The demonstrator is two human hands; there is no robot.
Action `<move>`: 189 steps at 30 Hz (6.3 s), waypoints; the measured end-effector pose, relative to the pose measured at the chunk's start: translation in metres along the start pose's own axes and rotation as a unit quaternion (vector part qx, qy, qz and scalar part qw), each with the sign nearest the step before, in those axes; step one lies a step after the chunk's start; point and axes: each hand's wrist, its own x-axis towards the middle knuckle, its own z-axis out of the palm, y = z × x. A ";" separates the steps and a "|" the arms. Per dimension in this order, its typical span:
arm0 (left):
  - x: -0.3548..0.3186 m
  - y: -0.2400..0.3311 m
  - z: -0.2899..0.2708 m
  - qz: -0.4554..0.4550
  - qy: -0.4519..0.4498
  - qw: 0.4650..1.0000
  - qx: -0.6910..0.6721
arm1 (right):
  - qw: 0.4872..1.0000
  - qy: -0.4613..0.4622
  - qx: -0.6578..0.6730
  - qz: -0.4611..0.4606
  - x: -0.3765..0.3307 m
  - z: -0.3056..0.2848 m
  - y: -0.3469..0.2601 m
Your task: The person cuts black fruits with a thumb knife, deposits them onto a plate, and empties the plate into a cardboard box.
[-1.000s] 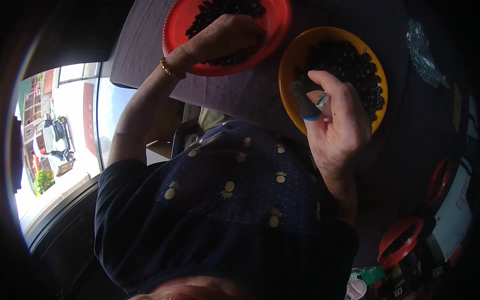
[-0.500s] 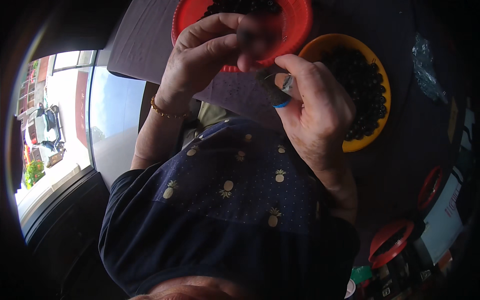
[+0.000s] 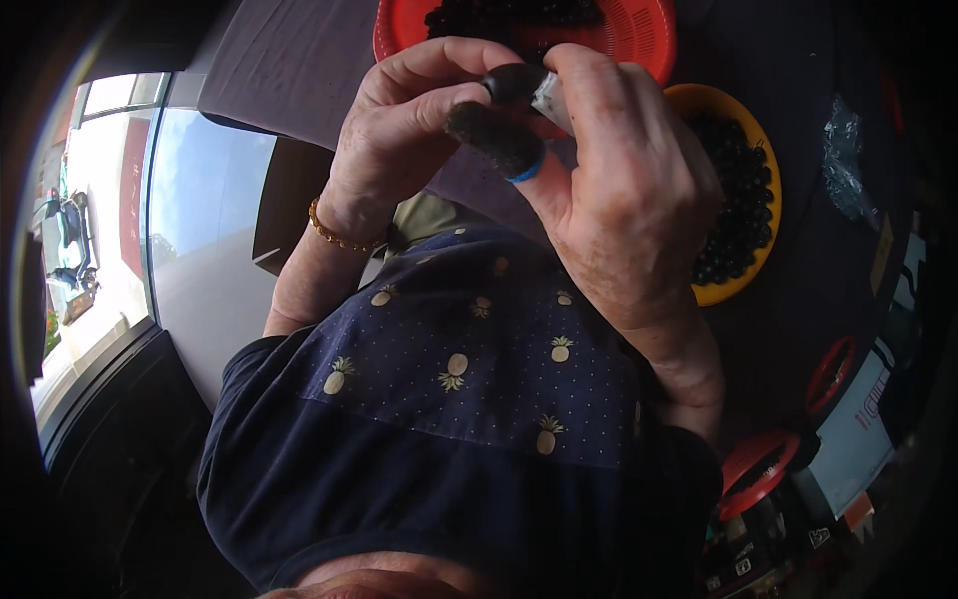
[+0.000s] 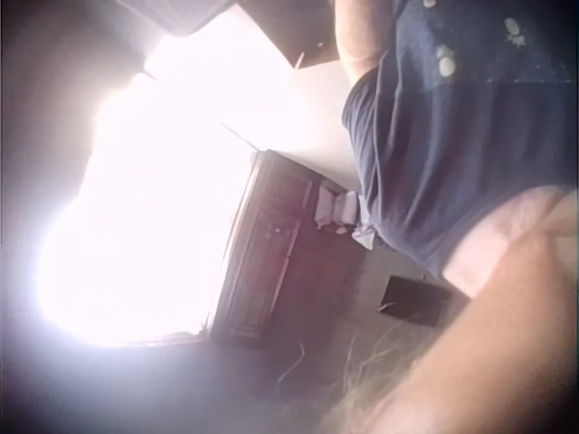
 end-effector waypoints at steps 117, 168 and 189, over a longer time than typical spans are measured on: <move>0.030 -0.043 0.039 0.199 -0.047 0.755 0.622 | 0.982 0.139 0.097 0.088 -0.068 -0.031 0.045; -0.016 0.017 -0.007 0.014 0.021 1.000 -0.012 | 1.000 -0.025 0.010 -0.006 0.008 0.007 -0.019; -0.021 0.004 -0.012 0.044 0.038 0.996 -0.070 | 0.998 -0.056 -0.017 -0.023 0.018 0.016 -0.017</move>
